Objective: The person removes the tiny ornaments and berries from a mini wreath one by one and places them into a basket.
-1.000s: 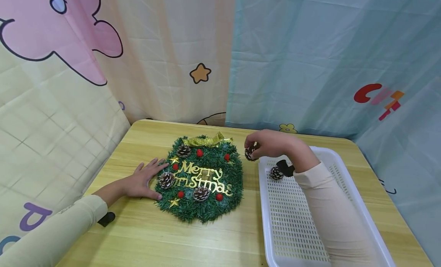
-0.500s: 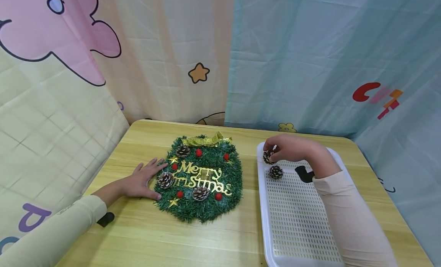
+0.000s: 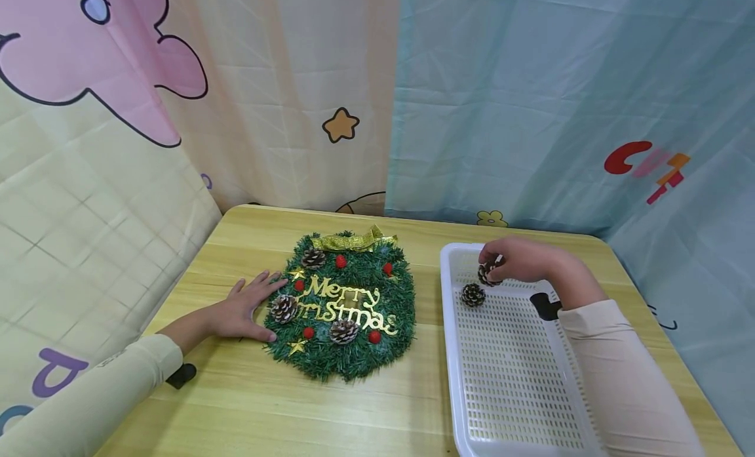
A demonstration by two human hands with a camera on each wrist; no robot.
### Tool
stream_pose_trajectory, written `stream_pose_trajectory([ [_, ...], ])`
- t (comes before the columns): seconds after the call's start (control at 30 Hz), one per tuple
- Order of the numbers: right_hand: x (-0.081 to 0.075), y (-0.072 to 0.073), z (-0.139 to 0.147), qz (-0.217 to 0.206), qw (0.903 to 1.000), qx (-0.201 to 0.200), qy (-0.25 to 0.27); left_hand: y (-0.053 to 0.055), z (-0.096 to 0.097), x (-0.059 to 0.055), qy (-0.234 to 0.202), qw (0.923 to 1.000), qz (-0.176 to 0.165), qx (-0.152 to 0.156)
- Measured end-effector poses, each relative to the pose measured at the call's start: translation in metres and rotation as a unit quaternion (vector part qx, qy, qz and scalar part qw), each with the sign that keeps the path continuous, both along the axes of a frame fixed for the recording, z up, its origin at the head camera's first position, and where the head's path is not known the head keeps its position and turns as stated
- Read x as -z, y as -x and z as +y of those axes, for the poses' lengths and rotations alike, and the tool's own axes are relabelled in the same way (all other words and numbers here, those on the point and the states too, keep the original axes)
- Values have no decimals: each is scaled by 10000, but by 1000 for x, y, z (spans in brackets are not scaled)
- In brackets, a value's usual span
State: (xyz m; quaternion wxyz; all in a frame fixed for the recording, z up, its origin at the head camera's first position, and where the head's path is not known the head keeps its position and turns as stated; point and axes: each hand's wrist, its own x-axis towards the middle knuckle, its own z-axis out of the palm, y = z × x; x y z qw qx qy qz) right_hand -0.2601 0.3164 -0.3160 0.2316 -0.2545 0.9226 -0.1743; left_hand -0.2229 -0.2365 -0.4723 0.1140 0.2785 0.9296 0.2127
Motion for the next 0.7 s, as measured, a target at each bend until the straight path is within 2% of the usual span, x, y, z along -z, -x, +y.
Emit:
stream_pose_trajectory([
  [0.5,33,2,23,-245,9989,326,-210,-1,0,-1,-54,10000,-11,2],
  [0.7,44,2,27,-170,9994,190,-232,0,0,-1,-28,10000,0,17],
])
